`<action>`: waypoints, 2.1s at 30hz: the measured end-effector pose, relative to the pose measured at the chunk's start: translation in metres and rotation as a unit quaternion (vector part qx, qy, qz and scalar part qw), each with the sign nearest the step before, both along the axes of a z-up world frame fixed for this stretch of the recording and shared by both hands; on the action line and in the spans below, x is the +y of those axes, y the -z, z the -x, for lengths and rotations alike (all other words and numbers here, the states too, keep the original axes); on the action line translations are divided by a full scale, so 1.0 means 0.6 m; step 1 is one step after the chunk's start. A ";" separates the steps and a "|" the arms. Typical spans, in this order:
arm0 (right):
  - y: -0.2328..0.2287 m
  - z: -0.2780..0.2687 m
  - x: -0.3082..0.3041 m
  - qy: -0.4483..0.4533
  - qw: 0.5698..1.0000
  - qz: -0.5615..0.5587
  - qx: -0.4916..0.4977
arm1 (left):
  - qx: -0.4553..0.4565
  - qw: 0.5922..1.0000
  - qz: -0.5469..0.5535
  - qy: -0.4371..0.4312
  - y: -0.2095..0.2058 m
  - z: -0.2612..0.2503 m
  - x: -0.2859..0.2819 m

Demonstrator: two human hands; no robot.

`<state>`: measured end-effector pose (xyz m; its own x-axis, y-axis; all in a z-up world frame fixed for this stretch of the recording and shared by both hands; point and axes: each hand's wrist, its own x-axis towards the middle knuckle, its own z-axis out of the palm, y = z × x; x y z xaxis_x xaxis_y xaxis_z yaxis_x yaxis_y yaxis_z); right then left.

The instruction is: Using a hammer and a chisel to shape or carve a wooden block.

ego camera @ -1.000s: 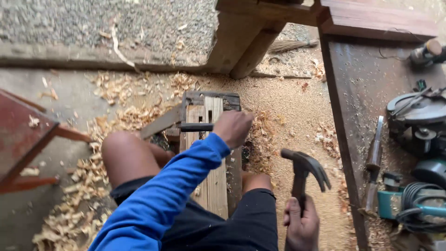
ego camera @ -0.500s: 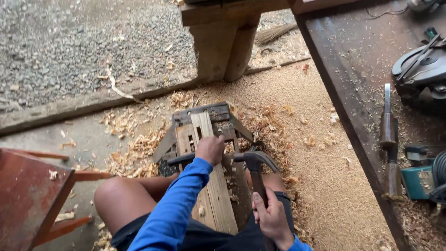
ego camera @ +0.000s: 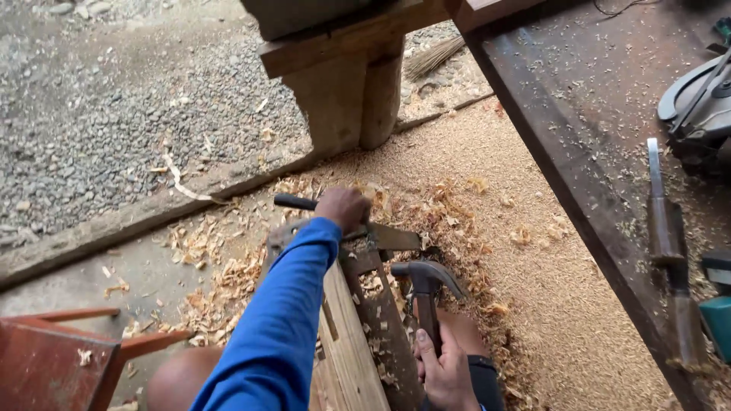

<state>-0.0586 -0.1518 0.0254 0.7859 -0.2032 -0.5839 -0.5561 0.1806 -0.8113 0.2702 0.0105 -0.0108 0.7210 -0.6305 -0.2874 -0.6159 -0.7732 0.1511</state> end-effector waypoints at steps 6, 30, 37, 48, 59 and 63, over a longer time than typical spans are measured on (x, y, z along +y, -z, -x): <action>-0.035 -0.132 -0.020 -0.080 0.937 0.316 -0.126 | 0.014 0.998 0.047 -0.045 0.009 -0.012 0.040; -0.037 -0.266 0.008 -0.239 0.830 0.465 -0.193 | 0.010 0.979 0.156 -0.132 0.079 0.006 0.048; -0.067 -0.208 -0.008 -0.165 0.884 0.400 -0.175 | 0.024 0.978 0.167 -0.123 0.037 0.021 0.057; -0.108 0.041 -0.090 0.110 0.972 0.051 -0.200 | 0.021 0.795 0.583 -0.164 -0.193 0.241 0.021; -0.234 0.108 -0.044 -0.102 0.970 0.208 -0.070 | 0.127 0.785 0.555 -0.244 -0.074 0.488 -0.021; -0.247 0.127 -0.053 -0.077 0.940 0.257 -0.210 | 0.099 0.839 0.492 -0.210 -0.051 0.487 -0.030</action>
